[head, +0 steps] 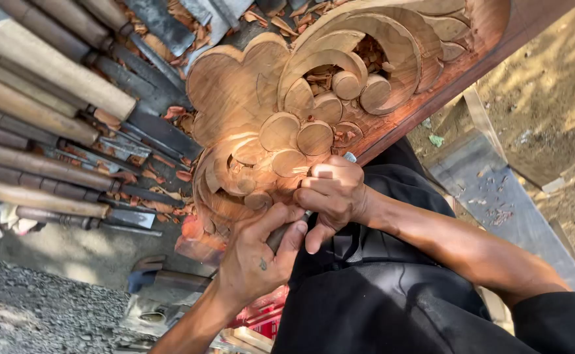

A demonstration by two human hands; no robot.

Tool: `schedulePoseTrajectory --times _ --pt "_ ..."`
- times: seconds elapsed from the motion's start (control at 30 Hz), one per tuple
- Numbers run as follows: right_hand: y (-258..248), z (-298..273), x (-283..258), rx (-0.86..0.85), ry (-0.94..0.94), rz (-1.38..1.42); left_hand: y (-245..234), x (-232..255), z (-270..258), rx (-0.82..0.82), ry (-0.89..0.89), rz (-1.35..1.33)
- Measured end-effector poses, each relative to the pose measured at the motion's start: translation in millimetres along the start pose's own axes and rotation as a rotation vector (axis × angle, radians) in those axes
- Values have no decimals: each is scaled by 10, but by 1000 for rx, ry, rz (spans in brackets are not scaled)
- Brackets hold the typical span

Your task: Carve elaborate decorative floral or foliage patterns into a piece of wood using wood-carving chisels.

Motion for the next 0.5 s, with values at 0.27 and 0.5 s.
schedulePoseTrajectory --times 0.27,0.5 --pt "-16 16 66 82 91 -37 68 -4 184 -30 5 10" --pt "13 -9 53 -5 81 15 -3 61 159 -58 -91 15"
Point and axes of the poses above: each hand's wrist, its own z-axis towards the middle knuckle, its own y-axis out of the palm, x = y × z, the point moved 6 cm from there along z, towards the middle knuckle, and after that the axes turned 14 degrees about x, right-handed, at the moved point
